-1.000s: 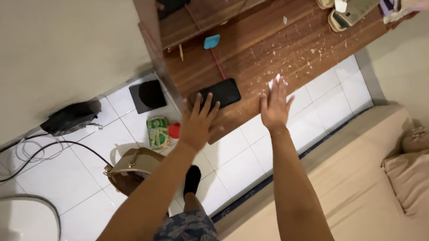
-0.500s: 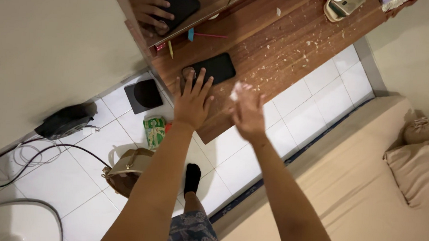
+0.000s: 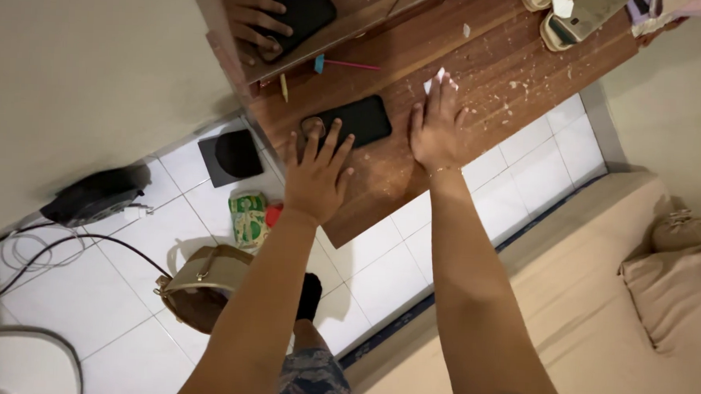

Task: Cleaning a wooden dresser and its mirror using a cloth or tissue.

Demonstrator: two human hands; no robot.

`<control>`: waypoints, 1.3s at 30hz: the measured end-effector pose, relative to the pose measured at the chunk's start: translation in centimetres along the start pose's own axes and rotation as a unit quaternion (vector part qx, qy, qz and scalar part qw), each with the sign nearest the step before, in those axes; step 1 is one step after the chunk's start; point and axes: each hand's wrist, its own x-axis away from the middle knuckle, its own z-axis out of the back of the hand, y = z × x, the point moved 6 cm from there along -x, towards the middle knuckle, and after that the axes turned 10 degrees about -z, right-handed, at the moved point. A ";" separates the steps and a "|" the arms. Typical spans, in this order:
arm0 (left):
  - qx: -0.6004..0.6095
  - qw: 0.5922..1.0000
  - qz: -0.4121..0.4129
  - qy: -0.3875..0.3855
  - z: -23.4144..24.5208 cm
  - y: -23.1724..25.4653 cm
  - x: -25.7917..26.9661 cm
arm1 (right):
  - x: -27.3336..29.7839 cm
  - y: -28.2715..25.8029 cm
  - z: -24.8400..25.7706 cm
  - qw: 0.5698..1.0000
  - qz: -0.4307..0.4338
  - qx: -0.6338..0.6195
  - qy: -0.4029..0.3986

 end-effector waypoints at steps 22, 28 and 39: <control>0.054 0.999 -0.006 0.001 -0.8 -0.4 0.3 | 21.1 -1.2 -7.0 0.991 0.134 -0.022 0.004; 0.048 0.999 -0.010 0.016 -0.6 -0.3 0.5 | 15.5 0.5 -2.1 0.996 0.006 -0.066 0.058; 0.045 0.999 -0.005 0.002 -0.8 -0.4 0.2 | 24.9 -4.5 -6.2 0.981 0.193 0.002 -0.028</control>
